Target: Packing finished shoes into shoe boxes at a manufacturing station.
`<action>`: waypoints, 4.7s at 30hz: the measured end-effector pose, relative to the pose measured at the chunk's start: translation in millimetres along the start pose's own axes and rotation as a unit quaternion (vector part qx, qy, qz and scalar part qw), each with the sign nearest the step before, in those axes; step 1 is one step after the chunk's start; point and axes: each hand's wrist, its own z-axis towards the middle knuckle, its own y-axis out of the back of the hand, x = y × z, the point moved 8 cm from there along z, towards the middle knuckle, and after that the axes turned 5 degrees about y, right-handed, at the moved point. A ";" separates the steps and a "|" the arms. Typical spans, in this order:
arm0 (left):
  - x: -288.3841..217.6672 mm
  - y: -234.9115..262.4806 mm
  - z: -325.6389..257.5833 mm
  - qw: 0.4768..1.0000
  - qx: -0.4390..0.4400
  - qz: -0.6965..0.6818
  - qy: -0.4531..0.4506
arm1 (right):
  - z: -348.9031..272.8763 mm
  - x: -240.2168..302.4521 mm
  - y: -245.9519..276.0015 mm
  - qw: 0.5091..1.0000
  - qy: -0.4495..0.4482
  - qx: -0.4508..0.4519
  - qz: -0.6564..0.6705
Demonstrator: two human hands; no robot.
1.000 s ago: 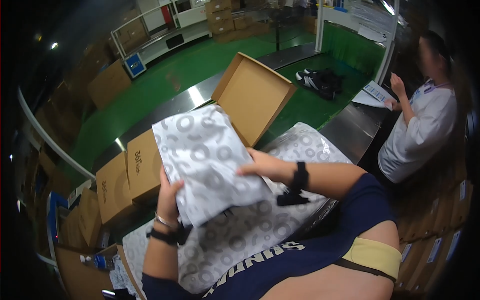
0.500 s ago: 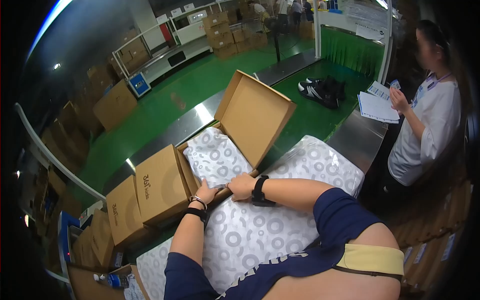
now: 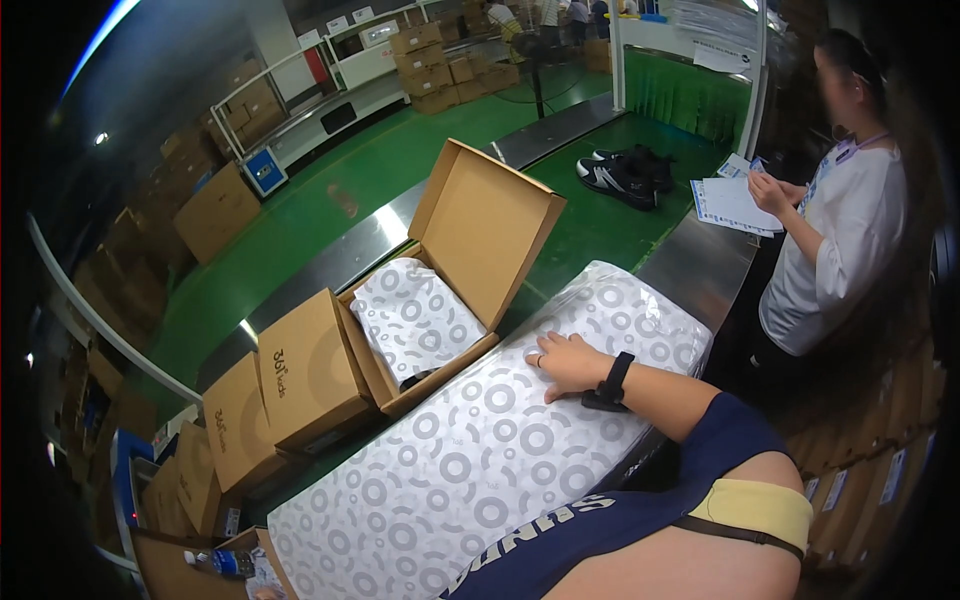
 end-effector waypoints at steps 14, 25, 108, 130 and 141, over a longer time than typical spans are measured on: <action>23.2 -25.2 18.3 0.992 -0.062 -0.037 0.107 | -6.6 -10.2 -6.6 0.998 -0.030 0.000 0.051; 57.2 -13.2 27.7 0.973 -0.095 -0.045 0.208 | -9.7 -14.3 -7.9 0.997 -0.042 -0.008 0.063; -337.5 271.2 308.1 0.921 0.049 -0.373 -0.105 | 5.3 62.2 14.4 0.982 0.072 -0.009 0.176; -274.3 575.2 257.3 0.592 -0.097 -0.749 -0.282 | -100.1 74.4 -29.5 0.972 0.084 -0.204 0.082; -140.3 736.0 169.4 0.450 -0.487 -0.618 -0.422 | -102.6 76.5 -26.5 0.964 0.067 -0.247 0.073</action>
